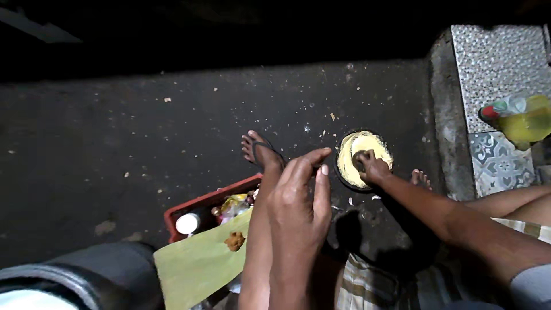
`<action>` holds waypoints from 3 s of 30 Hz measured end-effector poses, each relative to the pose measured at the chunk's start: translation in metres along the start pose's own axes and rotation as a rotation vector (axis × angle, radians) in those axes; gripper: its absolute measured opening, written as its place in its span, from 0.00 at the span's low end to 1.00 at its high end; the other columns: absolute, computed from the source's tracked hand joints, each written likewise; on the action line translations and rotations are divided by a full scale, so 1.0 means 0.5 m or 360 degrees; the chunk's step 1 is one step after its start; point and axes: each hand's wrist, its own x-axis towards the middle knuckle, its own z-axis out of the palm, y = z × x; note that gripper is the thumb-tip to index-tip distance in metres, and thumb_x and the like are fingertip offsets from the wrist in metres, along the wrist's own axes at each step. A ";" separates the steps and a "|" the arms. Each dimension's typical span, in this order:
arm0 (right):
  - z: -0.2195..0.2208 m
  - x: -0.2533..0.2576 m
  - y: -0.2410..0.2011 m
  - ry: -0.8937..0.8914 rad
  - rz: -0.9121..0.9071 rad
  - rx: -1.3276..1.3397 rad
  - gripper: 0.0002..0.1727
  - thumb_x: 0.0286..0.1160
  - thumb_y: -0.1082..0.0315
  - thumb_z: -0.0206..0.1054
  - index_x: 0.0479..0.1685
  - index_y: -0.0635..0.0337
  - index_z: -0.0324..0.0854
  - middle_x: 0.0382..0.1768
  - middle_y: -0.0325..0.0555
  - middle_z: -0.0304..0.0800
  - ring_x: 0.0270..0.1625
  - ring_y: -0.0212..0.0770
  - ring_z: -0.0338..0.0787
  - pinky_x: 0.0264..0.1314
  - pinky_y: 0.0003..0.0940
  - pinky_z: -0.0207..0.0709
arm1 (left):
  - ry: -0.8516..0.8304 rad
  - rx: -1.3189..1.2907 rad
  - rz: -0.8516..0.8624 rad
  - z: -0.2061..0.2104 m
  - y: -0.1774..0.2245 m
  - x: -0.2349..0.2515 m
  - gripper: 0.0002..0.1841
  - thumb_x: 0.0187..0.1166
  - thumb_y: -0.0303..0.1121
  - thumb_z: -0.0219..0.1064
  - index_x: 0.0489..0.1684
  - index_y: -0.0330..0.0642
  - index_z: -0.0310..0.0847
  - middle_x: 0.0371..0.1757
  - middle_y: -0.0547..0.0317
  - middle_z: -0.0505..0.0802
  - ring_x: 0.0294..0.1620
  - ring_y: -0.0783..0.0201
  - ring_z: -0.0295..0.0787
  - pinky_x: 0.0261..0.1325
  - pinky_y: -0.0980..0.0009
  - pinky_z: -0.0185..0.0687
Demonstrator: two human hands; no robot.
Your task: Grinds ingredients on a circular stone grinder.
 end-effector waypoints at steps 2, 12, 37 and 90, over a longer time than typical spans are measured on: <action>-0.023 0.040 -0.010 0.0151 0.0119 0.0116 0.39 0.64 0.58 0.82 0.80 0.41 0.73 0.83 0.65 0.63 0.51 0.67 0.91 0.50 0.65 0.86 | 0.0000 -0.0010 0.0017 0.004 -0.002 0.007 0.15 0.86 0.31 0.58 0.62 0.40 0.86 0.53 0.59 0.93 0.50 0.76 0.90 0.56 0.77 0.87; 0.004 -0.023 -0.008 -0.0081 0.0001 0.0084 0.38 0.72 0.52 0.74 0.86 0.43 0.69 0.89 0.62 0.58 0.62 0.68 0.88 0.59 0.64 0.83 | 0.0068 -0.0030 -0.0013 0.001 -0.012 0.001 0.14 0.86 0.32 0.58 0.59 0.39 0.88 0.50 0.60 0.94 0.49 0.77 0.90 0.56 0.78 0.87; -0.046 0.037 -0.143 0.0044 0.0230 0.0312 0.41 0.71 0.54 0.76 0.87 0.47 0.65 0.87 0.69 0.58 0.62 0.70 0.87 0.60 0.65 0.82 | 0.0129 -0.0166 0.0026 -0.016 -0.009 -0.011 0.14 0.85 0.31 0.58 0.58 0.38 0.88 0.51 0.60 0.94 0.49 0.76 0.90 0.55 0.78 0.87; 0.017 -0.033 -0.067 -0.0164 -0.0026 0.0108 0.40 0.72 0.52 0.74 0.87 0.46 0.66 0.88 0.65 0.58 0.60 0.69 0.89 0.57 0.66 0.83 | 0.0055 -0.0111 0.0011 0.001 -0.007 -0.005 0.14 0.87 0.32 0.58 0.60 0.37 0.87 0.51 0.59 0.94 0.49 0.77 0.90 0.55 0.79 0.87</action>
